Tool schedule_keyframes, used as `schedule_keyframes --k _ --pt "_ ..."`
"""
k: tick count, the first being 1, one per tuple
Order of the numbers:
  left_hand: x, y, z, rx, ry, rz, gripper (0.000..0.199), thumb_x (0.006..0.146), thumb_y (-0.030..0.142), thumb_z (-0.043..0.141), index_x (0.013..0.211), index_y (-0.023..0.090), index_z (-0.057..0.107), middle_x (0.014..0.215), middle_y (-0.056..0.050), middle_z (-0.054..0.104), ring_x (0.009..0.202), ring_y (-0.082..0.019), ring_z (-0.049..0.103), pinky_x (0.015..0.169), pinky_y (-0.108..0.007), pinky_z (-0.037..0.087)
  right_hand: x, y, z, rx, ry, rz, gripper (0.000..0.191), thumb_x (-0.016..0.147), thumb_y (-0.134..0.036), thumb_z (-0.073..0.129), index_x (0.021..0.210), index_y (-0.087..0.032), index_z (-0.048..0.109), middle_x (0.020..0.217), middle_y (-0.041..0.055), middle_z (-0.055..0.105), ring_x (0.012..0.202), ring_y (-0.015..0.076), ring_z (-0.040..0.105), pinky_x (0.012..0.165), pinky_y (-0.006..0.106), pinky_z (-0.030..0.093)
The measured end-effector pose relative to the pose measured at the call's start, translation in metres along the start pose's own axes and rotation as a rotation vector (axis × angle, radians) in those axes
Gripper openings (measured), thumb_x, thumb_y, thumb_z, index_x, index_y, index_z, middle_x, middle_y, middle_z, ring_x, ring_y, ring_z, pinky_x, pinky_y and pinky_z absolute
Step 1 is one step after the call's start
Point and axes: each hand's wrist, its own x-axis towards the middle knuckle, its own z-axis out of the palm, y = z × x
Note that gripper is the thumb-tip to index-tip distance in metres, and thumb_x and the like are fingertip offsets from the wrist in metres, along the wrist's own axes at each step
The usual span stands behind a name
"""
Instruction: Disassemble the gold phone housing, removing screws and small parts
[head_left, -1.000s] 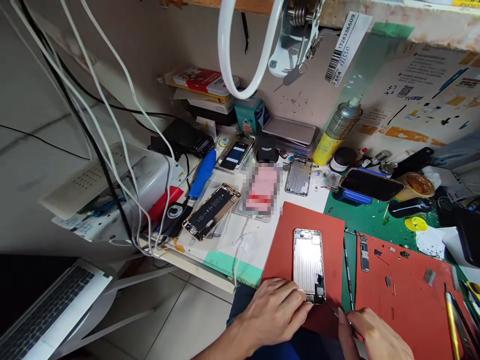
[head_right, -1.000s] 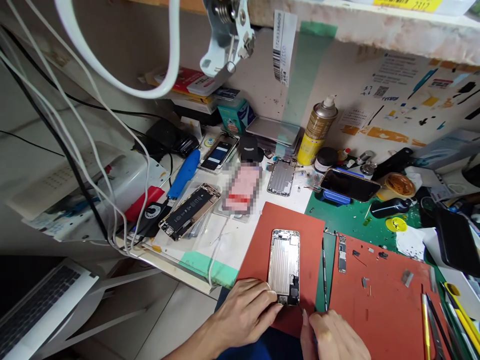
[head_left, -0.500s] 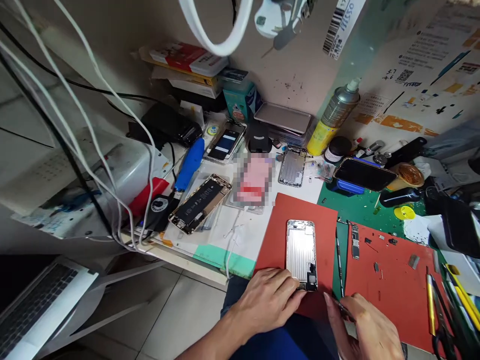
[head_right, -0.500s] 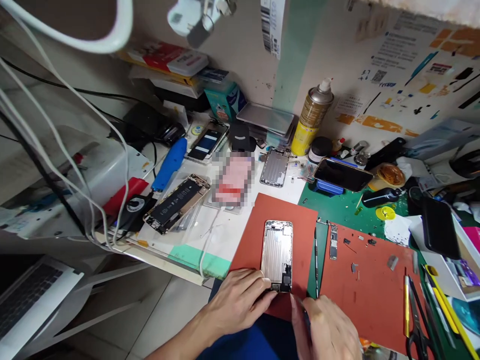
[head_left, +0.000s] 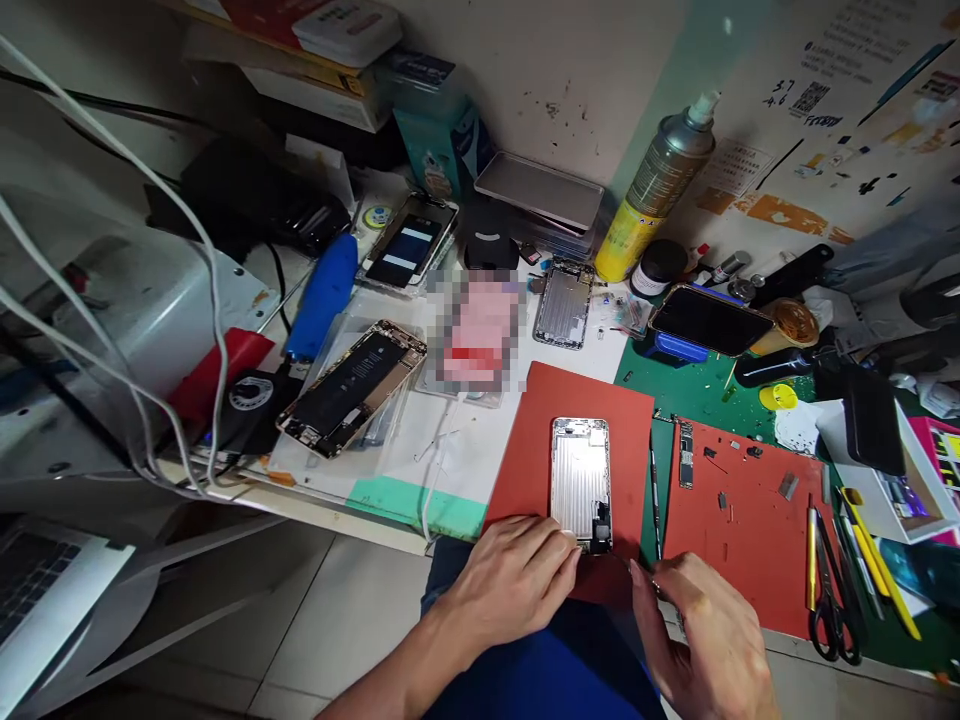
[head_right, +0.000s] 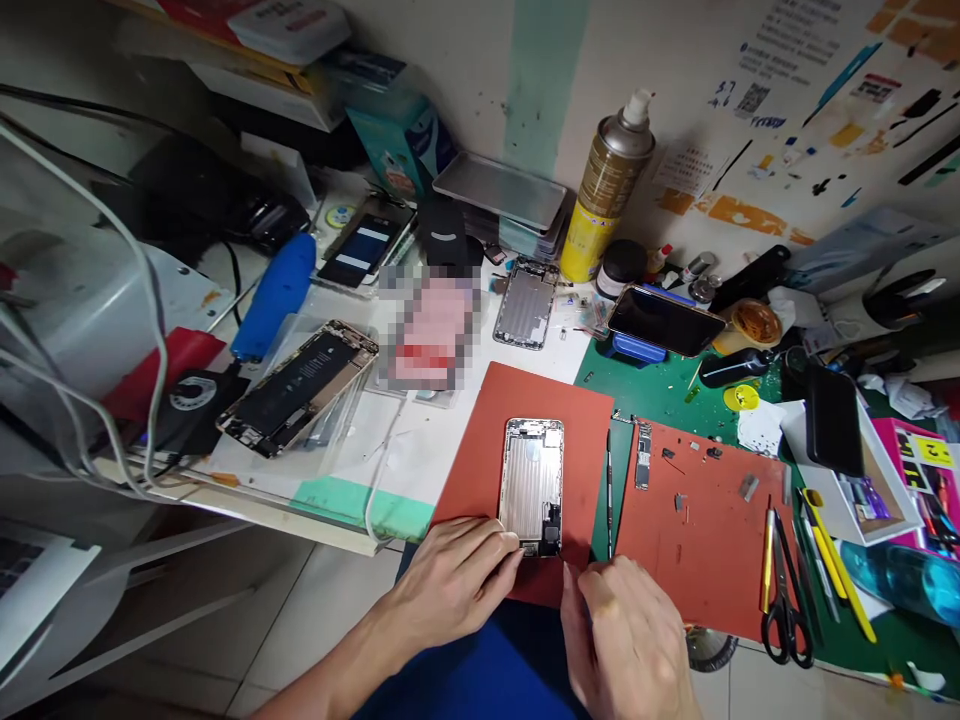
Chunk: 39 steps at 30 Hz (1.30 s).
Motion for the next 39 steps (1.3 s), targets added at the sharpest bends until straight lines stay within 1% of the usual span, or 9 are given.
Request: schedule_keyframes --k 7,13,17,21,27,31,33,35,39 --pt "0.002 0.001 -0.001 0.015 -0.026 0.005 0.015 0.107 0.018 0.050 0.097 0.022 0.060 0.082 0.000 0.070 0.070 -0.018 0.068 0.068 -0.035 0.050 0.003 -0.001 -0.001 -0.026 0.017 -0.021 0.022 0.095 0.000 0.074 0.103 -0.018 0.063 0.072 -0.0024 0.057 0.061 0.0137 0.047 0.058 0.031 0.039" --pt "0.002 0.001 -0.001 0.036 -0.055 -0.004 0.016 0.106 0.018 0.051 0.095 0.022 0.061 0.080 0.000 0.069 0.069 -0.018 0.067 0.068 -0.034 0.051 0.004 -0.003 0.000 -0.009 0.013 -0.008 0.024 0.094 0.001 0.074 0.105 -0.016 0.063 0.076 0.0002 0.061 0.064 0.0147 0.052 0.060 0.031 0.042" --pt "0.003 0.001 -0.002 0.037 -0.066 -0.009 0.015 0.106 0.018 0.051 0.096 0.022 0.062 0.081 0.000 0.070 0.071 -0.018 0.069 0.069 -0.034 0.052 0.008 -0.005 0.001 -0.030 0.032 -0.019 0.022 0.095 0.001 0.071 0.099 -0.018 0.061 0.072 -0.0028 0.056 0.061 0.0140 0.048 0.059 0.031 0.040" --pt "0.004 -0.001 -0.001 0.007 -0.063 0.008 0.015 0.105 0.015 0.051 0.097 0.021 0.061 0.083 -0.001 0.071 0.071 -0.018 0.069 0.069 -0.034 0.052 0.012 -0.006 0.000 -0.037 0.040 -0.007 0.023 0.096 0.001 0.070 0.099 -0.019 0.060 0.070 -0.0038 0.055 0.060 0.0141 0.047 0.058 0.031 0.038" --pt "0.008 -0.003 -0.001 -0.004 -0.054 0.026 0.018 0.107 0.015 0.047 0.096 0.022 0.060 0.078 0.000 0.069 0.069 -0.018 0.068 0.067 -0.033 0.049 0.009 -0.006 0.004 -0.089 0.046 0.056 0.022 0.099 -0.005 0.069 0.096 -0.022 0.056 0.068 -0.0067 0.049 0.058 0.0130 0.046 0.056 0.031 0.035" --pt "0.008 -0.004 -0.002 -0.009 -0.058 0.034 0.017 0.108 0.016 0.047 0.097 0.021 0.060 0.080 0.000 0.071 0.070 -0.018 0.070 0.068 -0.032 0.052 0.007 -0.008 0.002 -0.087 0.033 0.070 0.020 0.099 -0.005 0.069 0.098 -0.021 0.057 0.068 -0.0052 0.053 0.058 0.0135 0.049 0.056 0.031 0.038" --pt "0.007 -0.005 -0.003 -0.021 -0.059 0.037 0.016 0.108 0.017 0.049 0.100 0.021 0.061 0.084 0.000 0.073 0.074 -0.017 0.072 0.072 -0.031 0.054 0.002 -0.011 -0.004 -0.051 0.040 0.113 0.017 0.100 -0.006 0.070 0.101 -0.020 0.059 0.070 -0.0035 0.059 0.057 0.0132 0.053 0.055 0.030 0.042" --pt "0.005 -0.007 -0.004 -0.054 -0.060 0.042 0.014 0.108 0.017 0.051 0.100 0.021 0.062 0.088 0.000 0.075 0.077 -0.016 0.073 0.074 -0.030 0.056 -0.006 -0.014 -0.011 -0.017 0.122 0.184 0.020 0.097 -0.006 0.074 0.105 -0.020 0.061 0.074 -0.0020 0.067 0.057 0.0127 0.060 0.054 0.028 0.049" --pt "0.001 -0.007 -0.005 -0.123 -0.037 0.060 0.010 0.106 0.014 0.059 0.103 0.020 0.067 0.092 0.000 0.075 0.080 -0.015 0.072 0.077 -0.028 0.058 -0.033 -0.016 -0.024 0.009 0.424 0.364 0.034 0.086 -0.003 0.084 0.109 -0.020 0.065 0.081 -0.0008 0.076 0.064 0.0166 0.074 0.062 0.032 0.065"
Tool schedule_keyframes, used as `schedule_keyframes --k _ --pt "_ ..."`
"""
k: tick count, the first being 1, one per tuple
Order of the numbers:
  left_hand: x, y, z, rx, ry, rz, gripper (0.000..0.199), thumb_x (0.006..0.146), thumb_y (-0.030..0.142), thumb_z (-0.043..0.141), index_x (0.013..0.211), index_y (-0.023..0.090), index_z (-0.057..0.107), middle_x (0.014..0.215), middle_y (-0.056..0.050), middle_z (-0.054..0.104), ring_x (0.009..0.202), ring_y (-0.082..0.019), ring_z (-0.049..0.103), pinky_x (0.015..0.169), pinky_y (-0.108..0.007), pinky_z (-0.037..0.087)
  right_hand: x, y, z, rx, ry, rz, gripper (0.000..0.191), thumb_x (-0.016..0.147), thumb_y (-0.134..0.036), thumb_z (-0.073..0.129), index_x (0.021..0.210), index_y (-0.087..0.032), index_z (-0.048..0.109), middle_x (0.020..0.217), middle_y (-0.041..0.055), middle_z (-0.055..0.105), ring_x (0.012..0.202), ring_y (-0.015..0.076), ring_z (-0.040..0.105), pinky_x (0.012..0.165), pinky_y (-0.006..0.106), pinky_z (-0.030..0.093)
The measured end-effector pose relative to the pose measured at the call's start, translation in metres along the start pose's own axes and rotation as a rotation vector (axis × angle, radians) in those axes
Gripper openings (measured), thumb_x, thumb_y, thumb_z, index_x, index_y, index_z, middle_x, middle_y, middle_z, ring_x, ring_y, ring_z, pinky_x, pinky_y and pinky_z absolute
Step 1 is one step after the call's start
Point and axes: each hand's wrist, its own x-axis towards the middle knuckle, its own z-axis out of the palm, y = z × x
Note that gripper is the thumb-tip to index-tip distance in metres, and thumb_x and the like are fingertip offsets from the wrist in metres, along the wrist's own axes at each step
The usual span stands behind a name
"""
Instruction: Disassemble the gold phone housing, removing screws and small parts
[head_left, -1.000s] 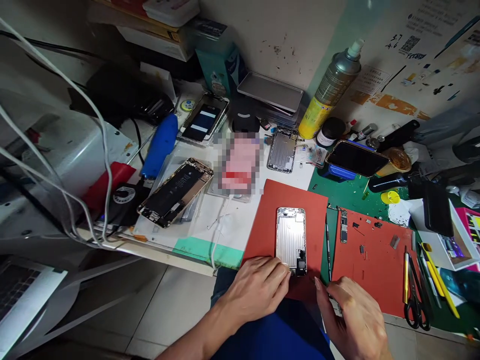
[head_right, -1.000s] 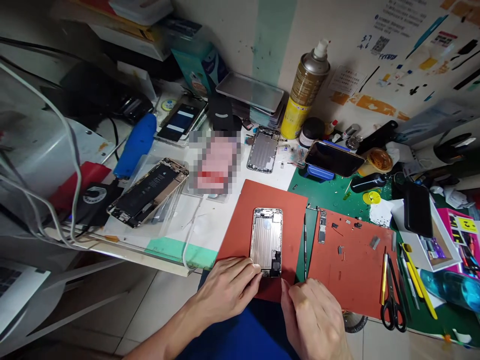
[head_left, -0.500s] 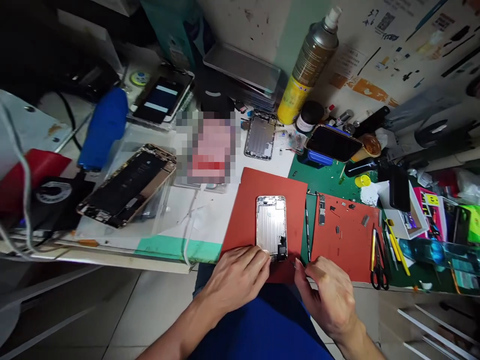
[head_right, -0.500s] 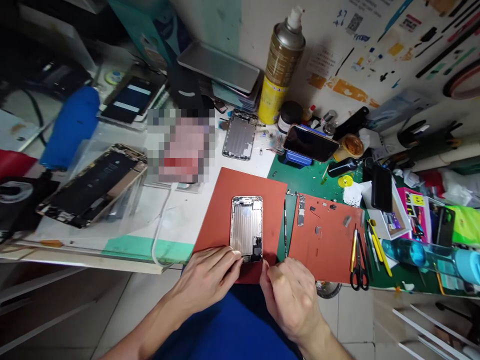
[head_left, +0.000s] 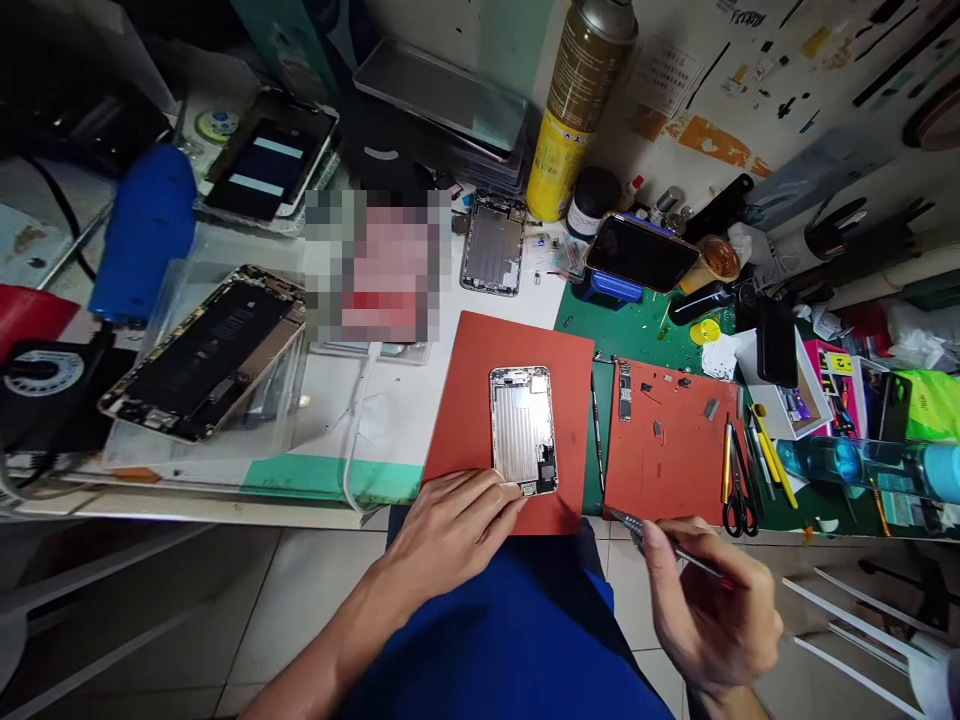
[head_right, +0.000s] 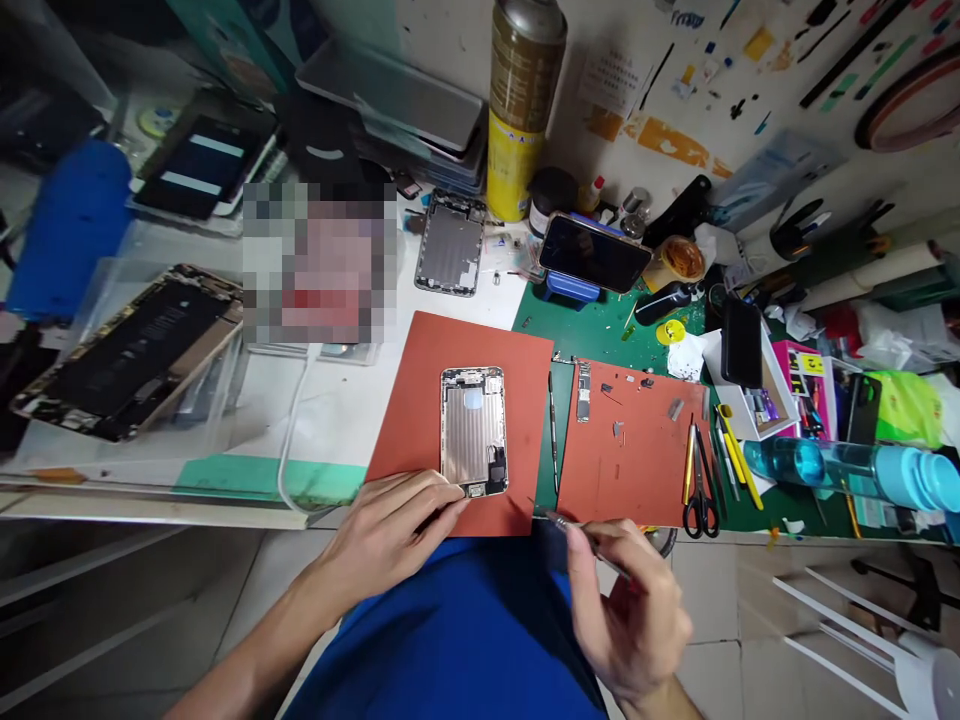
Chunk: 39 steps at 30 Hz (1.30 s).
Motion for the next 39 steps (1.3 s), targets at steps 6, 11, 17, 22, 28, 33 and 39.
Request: schedule_keyframes --k 6,11,17,22,28,33,39 --pt "0.002 0.004 -0.005 0.063 -0.006 0.077 0.014 0.103 0.011 0.065 0.115 0.018 0.071 0.096 -0.002 0.072 0.084 -0.015 0.071 0.080 -0.029 0.060 -0.018 0.026 -0.023 0.201 0.204 0.563 0.033 0.077 -0.024 0.098 0.090 -0.018 0.067 0.076 0.0017 0.077 0.060 0.0195 0.075 0.058 0.032 0.065" --pt "0.004 0.007 -0.003 0.192 -0.050 0.124 0.022 0.105 0.017 0.066 0.127 0.018 0.071 0.108 -0.005 0.074 0.090 -0.018 0.072 0.081 -0.032 0.060 -0.024 0.039 -0.030 0.228 0.264 0.725 0.038 0.073 -0.031 0.102 0.088 -0.017 0.069 0.072 0.0010 0.076 0.057 0.0181 0.073 0.054 0.028 0.061" --pt "0.008 0.012 0.007 0.388 -0.112 0.135 0.037 0.111 0.035 0.059 0.142 0.016 0.064 0.121 -0.010 0.076 0.100 -0.024 0.071 0.092 -0.041 0.056 -0.024 0.037 -0.026 0.262 0.241 0.821 0.039 0.073 -0.032 0.102 0.089 -0.018 0.069 0.077 0.0021 0.078 0.061 0.0177 0.075 0.059 0.028 0.064" --pt "0.012 0.012 0.010 0.383 -0.105 0.133 0.034 0.112 0.033 0.056 0.141 0.016 0.065 0.117 -0.008 0.076 0.094 -0.022 0.069 0.091 -0.038 0.053 -0.023 0.040 -0.023 0.275 0.247 0.855 0.038 0.075 -0.031 0.101 0.089 -0.018 0.069 0.075 0.0013 0.077 0.060 0.0168 0.074 0.059 0.027 0.063" --pt "0.010 0.011 0.009 0.405 -0.114 0.101 0.034 0.110 0.027 0.061 0.144 0.021 0.064 0.119 -0.007 0.076 0.099 -0.021 0.069 0.096 -0.038 0.053 -0.022 0.048 -0.021 0.494 0.177 0.932 0.033 0.077 -0.027 0.099 0.085 -0.020 0.067 0.073 0.0024 0.077 0.058 0.0172 0.072 0.057 0.028 0.060" --pt "0.012 0.012 0.007 0.383 -0.135 0.082 0.031 0.109 0.023 0.062 0.139 0.024 0.068 0.127 -0.007 0.075 0.104 -0.021 0.069 0.101 -0.038 0.053 -0.020 0.049 -0.017 0.776 0.013 1.036 0.034 0.087 -0.027 0.091 0.074 -0.021 0.060 0.069 0.0000 0.072 0.057 0.0137 0.067 0.062 0.028 0.058" --pt "0.011 0.013 0.006 0.371 -0.163 0.057 0.032 0.106 0.020 0.065 0.138 0.025 0.070 0.131 -0.005 0.077 0.108 -0.023 0.069 0.101 -0.041 0.052 -0.030 0.049 -0.013 0.699 -0.095 1.094 0.023 0.090 -0.036 0.088 0.107 -0.023 0.078 0.076 0.0023 0.072 0.060 0.0122 0.062 0.056 0.023 0.052"
